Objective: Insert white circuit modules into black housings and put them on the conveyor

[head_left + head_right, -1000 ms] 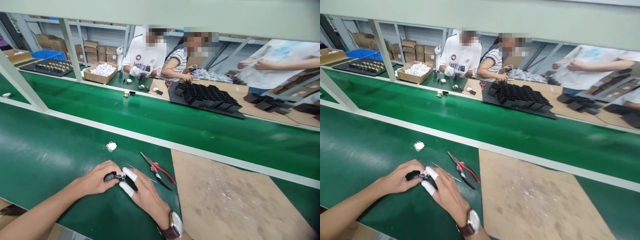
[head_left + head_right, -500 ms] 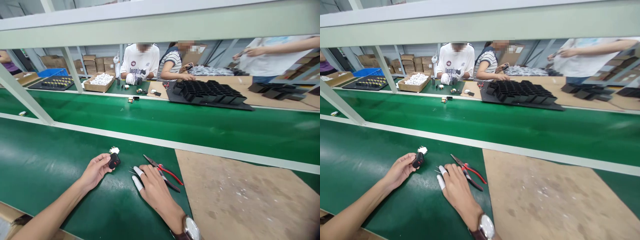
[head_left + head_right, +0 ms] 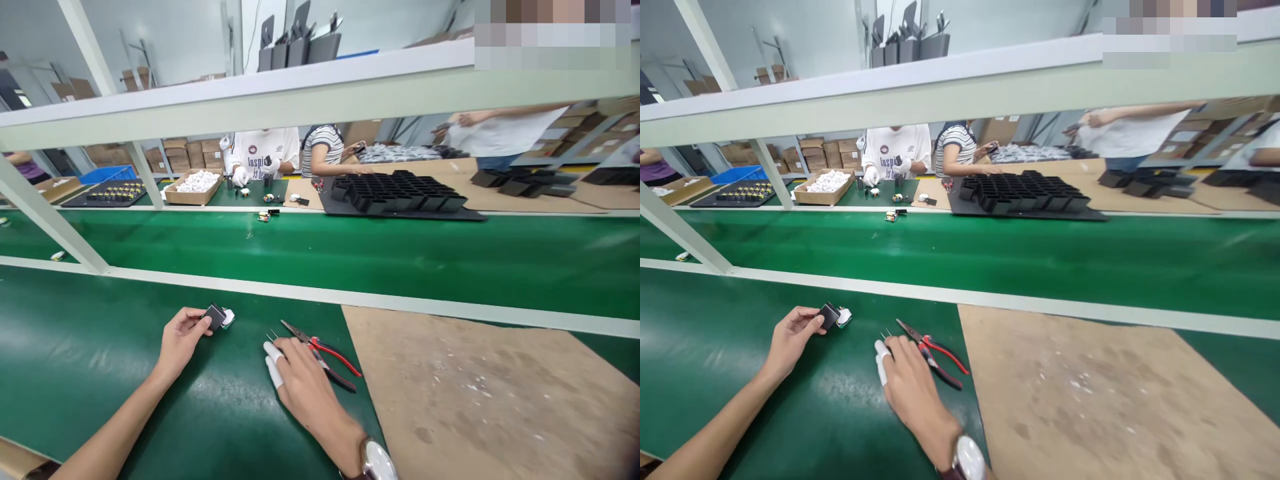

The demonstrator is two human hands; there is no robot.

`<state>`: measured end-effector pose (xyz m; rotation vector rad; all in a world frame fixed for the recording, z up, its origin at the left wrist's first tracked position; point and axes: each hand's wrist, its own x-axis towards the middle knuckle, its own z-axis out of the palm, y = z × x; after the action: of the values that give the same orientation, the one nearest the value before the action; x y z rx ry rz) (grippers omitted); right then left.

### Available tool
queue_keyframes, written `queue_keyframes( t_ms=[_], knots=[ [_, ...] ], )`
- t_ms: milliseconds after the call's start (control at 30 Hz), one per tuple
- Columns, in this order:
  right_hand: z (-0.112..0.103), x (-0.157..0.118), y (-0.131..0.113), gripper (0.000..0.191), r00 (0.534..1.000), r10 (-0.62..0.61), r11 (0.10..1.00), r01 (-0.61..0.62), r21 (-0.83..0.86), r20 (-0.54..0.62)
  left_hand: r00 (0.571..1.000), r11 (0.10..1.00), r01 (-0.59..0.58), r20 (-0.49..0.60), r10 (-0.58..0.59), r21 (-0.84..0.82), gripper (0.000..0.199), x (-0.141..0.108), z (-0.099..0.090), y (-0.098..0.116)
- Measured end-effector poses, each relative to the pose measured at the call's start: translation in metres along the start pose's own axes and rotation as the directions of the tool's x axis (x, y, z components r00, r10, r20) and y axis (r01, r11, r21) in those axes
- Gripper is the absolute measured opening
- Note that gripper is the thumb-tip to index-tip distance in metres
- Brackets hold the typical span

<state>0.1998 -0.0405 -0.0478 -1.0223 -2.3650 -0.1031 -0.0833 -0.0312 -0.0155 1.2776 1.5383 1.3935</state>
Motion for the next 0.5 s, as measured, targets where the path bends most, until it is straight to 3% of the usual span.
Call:
queue_keyframes(
  t_ms=[100, 200, 367, 500],
  knots=[
    [0.002, -0.001, -0.014, 0.030, 0.995, -0.075, 0.993, 0.069, 0.092, 0.066, 0.996, 0.982, -0.088, 0.004, 0.088, 0.166, 0.045, 0.028, -0.003, 0.003],
    [0.002, -0.003, -0.022, 0.036, 0.984, -0.117, 0.989, 0.103, 0.103, 0.137, 0.989, 0.947, -0.134, -0.016, 0.145, 0.291, 0.039, 0.072, -0.004, 0.009],
    [0.003, -0.002, -0.017, 0.030, 0.975, -0.119, 0.991, 0.106, 0.076, 0.189, 0.969, 0.842, -0.134, -0.110, 0.222, 0.523, 0.019, 0.147, -0.002, 0.021],
    [-0.002, -0.001, -0.015, 0.017, 0.973, -0.124, 0.992, 0.119, 0.039, 0.193, 0.962, 0.771, -0.161, -0.075, 0.261, 0.616, 0.016, 0.156, 0.013, 0.042]
  ],
)
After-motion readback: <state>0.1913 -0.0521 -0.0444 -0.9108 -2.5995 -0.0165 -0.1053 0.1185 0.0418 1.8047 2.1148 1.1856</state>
